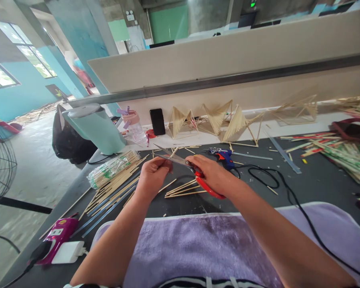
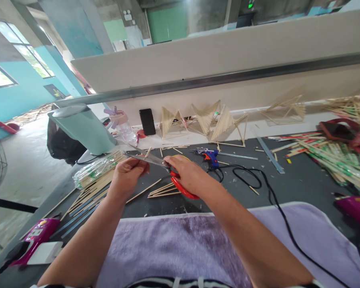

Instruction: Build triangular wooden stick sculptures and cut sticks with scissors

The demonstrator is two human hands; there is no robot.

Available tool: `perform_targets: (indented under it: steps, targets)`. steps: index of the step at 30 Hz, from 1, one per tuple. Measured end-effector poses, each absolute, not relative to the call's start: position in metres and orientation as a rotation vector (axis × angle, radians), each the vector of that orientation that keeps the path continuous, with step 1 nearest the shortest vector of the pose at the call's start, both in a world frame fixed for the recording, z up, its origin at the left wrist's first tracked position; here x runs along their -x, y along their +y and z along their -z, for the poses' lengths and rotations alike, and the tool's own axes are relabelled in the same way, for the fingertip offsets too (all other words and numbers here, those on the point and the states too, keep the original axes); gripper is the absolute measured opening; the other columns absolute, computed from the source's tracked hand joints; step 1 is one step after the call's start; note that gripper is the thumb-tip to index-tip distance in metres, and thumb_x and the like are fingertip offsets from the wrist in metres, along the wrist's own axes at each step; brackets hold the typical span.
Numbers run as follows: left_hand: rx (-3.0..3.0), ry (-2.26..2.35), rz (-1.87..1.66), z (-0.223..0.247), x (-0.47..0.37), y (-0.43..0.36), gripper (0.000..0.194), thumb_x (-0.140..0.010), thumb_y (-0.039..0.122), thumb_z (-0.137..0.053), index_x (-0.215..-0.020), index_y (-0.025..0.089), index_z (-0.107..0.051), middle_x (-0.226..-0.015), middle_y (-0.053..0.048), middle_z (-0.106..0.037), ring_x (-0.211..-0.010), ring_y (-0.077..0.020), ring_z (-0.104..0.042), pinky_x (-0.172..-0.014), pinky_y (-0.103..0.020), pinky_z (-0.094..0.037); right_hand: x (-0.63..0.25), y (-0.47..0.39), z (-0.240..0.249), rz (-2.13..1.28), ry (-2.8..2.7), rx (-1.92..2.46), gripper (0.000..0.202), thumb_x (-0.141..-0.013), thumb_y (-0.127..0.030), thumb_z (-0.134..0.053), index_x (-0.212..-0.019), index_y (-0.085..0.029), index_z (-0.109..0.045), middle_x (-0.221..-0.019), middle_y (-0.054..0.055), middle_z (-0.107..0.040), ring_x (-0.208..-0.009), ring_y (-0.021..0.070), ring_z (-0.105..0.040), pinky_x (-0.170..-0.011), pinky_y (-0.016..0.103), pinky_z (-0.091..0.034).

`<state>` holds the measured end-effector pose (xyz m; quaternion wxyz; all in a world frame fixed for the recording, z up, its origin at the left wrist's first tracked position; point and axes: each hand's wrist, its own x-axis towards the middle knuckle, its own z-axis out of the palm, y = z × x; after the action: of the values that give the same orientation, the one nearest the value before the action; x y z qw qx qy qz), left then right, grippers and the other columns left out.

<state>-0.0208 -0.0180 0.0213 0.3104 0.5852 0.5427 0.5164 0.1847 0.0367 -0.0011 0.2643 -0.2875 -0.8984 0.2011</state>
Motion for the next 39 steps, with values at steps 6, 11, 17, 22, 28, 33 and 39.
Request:
perform_targets:
  steps: [6, 11, 17, 22, 28, 33, 39]
  targets:
    - [-1.728, 1.668, -1.369, -0.021, 0.016, -0.022, 0.02, -0.079, 0.021, -0.05, -0.063, 0.015, -0.061, -0.058, 0.003, -0.052, -0.057, -0.009, -0.042, -0.056, -0.021, -0.033, -0.181, 0.037, 0.008, -0.556, -2.417, 0.792, 0.054, -0.073, 0.002, -0.047, -0.123, -0.02, -0.052, -0.117, 0.01, -0.059, -0.109, 0.02, -0.056, -0.094, 0.036, -0.043]
    - [-1.779, 1.734, -1.369, -0.023, 0.012, -0.024, 0.021, -0.081, 0.02, -0.049, -0.063, 0.016, -0.06, -0.057, 0.004, -0.05, -0.054, -0.0085, -0.041, -0.054, -0.02, -0.032, -0.178, 0.036, 0.007, -0.535, -2.42, 0.845, 0.056, -0.07, 0.002, -0.05, -0.122, -0.017, -0.053, -0.113, 0.011, -0.061, -0.103, 0.0203, -0.058, -0.09, 0.034, -0.045]
    - [-1.784, 1.721, -1.355, -0.023, 0.011, -0.023, 0.023, -0.082, 0.021, -0.049, -0.063, 0.016, -0.06, -0.056, 0.004, -0.049, -0.055, -0.0085, -0.041, -0.055, -0.02, -0.034, -0.179, 0.039, 0.011, -0.489, -2.414, 0.785, 0.051, -0.071, -0.002, -0.051, -0.12, -0.016, -0.055, -0.113, 0.012, -0.064, -0.102, 0.0217, -0.059, -0.088, 0.035, -0.046]
    - [-1.58, 1.55, -1.3, -0.025, 0.012, -0.019, 0.016, -0.079, 0.024, -0.053, -0.067, 0.016, -0.06, -0.059, 0.001, -0.057, -0.053, -0.0078, -0.044, -0.051, -0.019, -0.034, -0.182, 0.045, 0.02, -0.49, -2.371, 0.721, 0.054, -0.069, -0.002, -0.052, -0.12, -0.018, -0.057, -0.11, 0.01, -0.066, -0.1, 0.021, -0.06, -0.088, 0.035, -0.047]
    - [-1.355, 1.247, -1.178, -0.023, 0.022, -0.014, 0.023, -0.082, 0.033, -0.057, -0.068, 0.014, -0.058, -0.059, -0.001, -0.06, -0.043, -0.0038, -0.035, -0.041, -0.018, -0.024, -0.183, 0.047, 0.022, -0.474, -2.398, 0.717, 0.052, -0.071, -0.003, -0.053, -0.121, -0.018, -0.056, -0.113, 0.012, -0.062, -0.101, 0.0212, -0.058, -0.087, 0.036, -0.047]
    - [-1.323, 1.247, -1.247, -0.019, 0.023, -0.013, 0.022, -0.08, 0.034, -0.06, -0.069, 0.014, -0.061, -0.056, -0.001, -0.059, -0.043, -0.0039, -0.035, -0.041, -0.018, -0.024, -0.185, 0.044, 0.016, -0.523, -2.411, 0.74, 0.056, -0.074, -0.002, -0.051, -0.126, -0.02, -0.052, -0.113, 0.01, -0.06, -0.097, 0.0188, -0.058, -0.085, 0.033, -0.046]
    - [-1.427, 1.371, -1.297, -0.024, 0.019, -0.017, 0.017, -0.081, 0.03, -0.058, -0.074, 0.016, -0.064, -0.058, 0.001, -0.059, -0.049, -0.0068, -0.042, -0.047, -0.019, -0.032, -0.186, 0.042, 0.01, -0.593, -2.387, 0.721, 0.056, -0.075, -0.001, -0.048, -0.127, -0.022, -0.052, -0.116, 0.009, -0.06, -0.104, 0.0188, -0.057, -0.091, 0.034, -0.044]
